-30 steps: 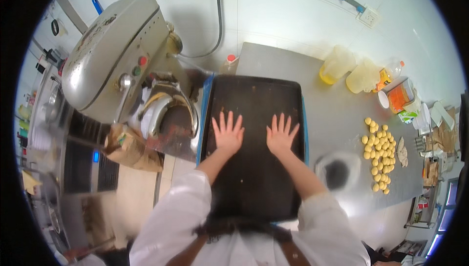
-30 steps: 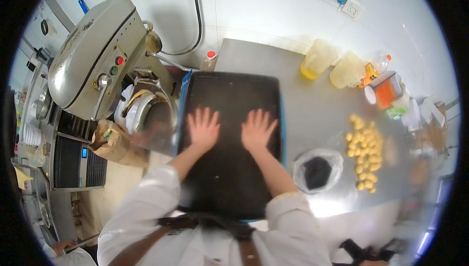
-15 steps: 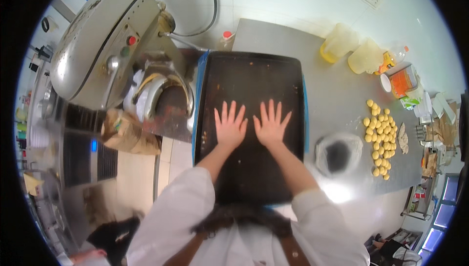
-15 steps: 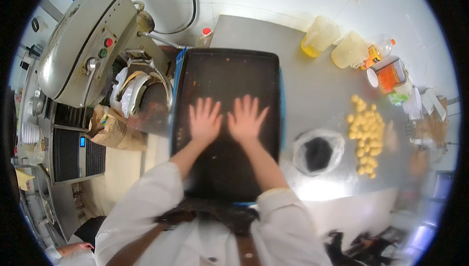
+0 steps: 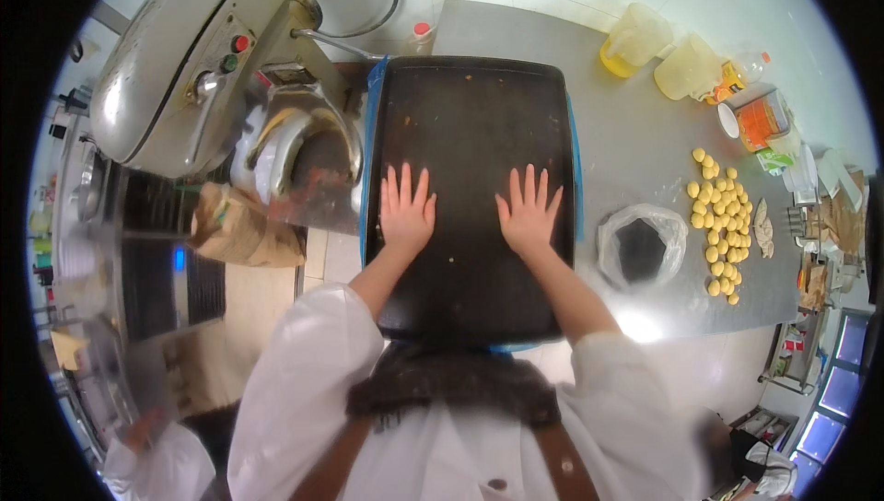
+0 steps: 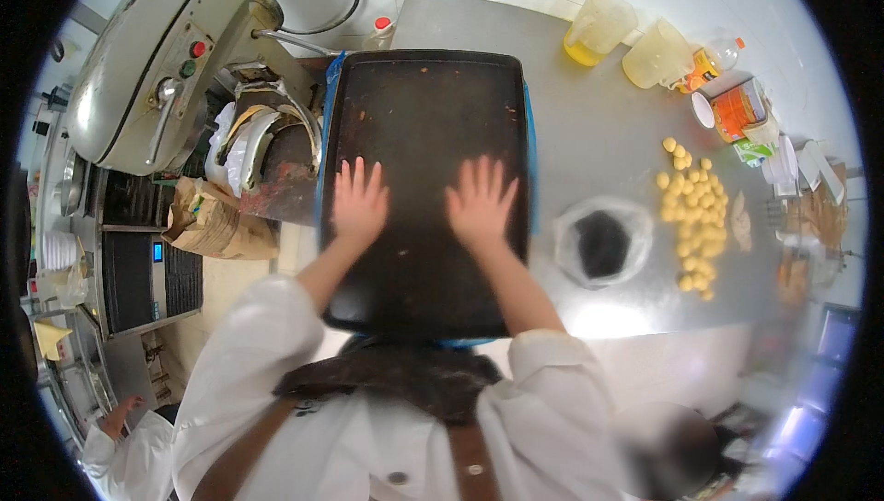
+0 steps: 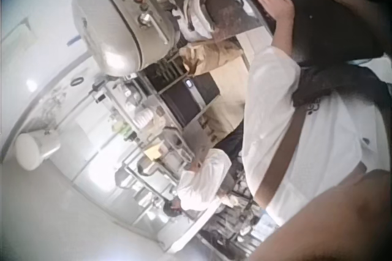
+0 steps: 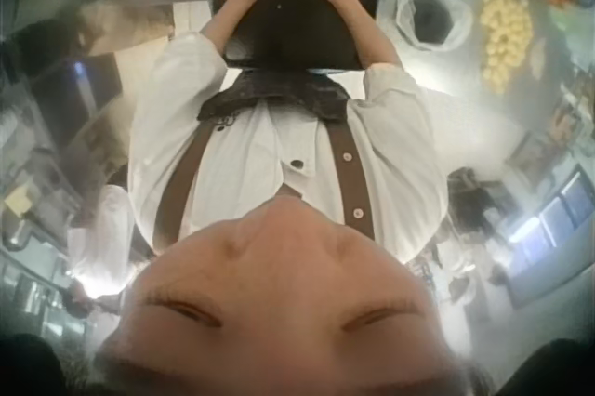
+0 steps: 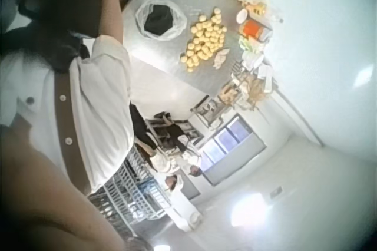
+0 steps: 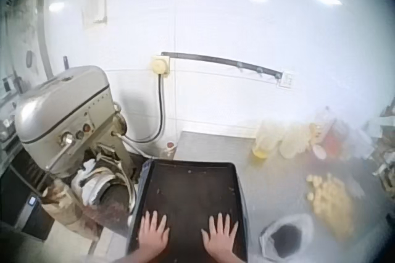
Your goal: The person glazes pastries by using a brush to apply a liquid coating to rows of items on a baking sheet, then carries the sheet to a rack, and finally dips individual dough balls into a bowl of glaze before placing them onto a clean baking sheet.
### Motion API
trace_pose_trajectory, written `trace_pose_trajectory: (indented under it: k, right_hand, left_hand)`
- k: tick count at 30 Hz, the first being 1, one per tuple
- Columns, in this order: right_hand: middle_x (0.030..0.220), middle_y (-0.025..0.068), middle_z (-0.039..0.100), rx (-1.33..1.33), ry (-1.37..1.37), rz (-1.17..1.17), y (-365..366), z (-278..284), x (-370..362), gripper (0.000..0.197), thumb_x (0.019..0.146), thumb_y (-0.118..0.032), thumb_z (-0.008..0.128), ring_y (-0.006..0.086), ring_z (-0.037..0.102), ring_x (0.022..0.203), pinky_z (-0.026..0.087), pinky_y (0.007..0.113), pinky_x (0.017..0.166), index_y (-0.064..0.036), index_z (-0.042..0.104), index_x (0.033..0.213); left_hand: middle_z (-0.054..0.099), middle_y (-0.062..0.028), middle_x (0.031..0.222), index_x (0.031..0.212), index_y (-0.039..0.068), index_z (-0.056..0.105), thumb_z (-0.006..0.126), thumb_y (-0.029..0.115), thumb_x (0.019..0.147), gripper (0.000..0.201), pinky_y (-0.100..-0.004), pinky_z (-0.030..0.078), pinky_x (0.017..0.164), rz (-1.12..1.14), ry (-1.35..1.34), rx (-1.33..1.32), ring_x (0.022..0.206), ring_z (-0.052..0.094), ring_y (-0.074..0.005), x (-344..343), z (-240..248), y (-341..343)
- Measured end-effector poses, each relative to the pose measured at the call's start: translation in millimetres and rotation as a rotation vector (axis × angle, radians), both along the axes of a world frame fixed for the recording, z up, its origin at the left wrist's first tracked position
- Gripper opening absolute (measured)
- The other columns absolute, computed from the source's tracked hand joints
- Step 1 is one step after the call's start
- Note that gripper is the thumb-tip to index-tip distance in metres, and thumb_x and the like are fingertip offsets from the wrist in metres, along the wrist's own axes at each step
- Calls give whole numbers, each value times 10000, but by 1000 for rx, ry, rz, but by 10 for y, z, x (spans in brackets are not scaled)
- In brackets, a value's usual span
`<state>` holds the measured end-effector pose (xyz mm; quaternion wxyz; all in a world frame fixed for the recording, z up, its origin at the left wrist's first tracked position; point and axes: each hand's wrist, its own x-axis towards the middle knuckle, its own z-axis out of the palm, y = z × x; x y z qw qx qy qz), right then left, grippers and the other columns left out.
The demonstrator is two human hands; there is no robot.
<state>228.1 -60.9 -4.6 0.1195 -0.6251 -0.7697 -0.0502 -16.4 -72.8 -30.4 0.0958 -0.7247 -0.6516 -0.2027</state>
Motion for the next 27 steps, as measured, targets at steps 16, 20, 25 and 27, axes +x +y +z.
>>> trace_pose_trajectory:
  k: [16,20,25,27]
  right_hand:
    - [1605,147,272,-166,-28,26,-649,86,-250,605,992,-454,457,392,162,1499,42,691,1152,-162,384,1517]
    - [1617,122,258,-186,-27,72,-882,144,280,614,969,-454,513,347,157,1510,72,597,1202,-166,404,1500]
    - [1618,137,244,-167,-24,84,-848,222,287,630,973,-437,513,365,155,1507,77,582,1209,-151,377,1517]
    - [1618,140,244,-152,-55,83,-882,176,298,631,972,-433,516,369,166,1504,79,586,1208,-151,375,1518]
  left_hand:
    - [373,-126,1552,1454,168,485,512,341,973,512,-614,132,1185,-75,-79,-173,1472,253,-362,487,162,-650]
    - [390,-135,1545,1437,160,513,521,325,984,482,-517,221,1193,-83,-89,-147,1449,311,-363,-31,181,-902]
    - [374,-179,1544,1451,141,488,511,282,988,485,-515,236,1189,-108,-86,-217,1446,302,-398,-89,310,-991]
    - [374,-178,1544,1448,136,490,512,282,987,485,-516,240,1187,-117,-89,-184,1443,307,-397,-89,315,-853]
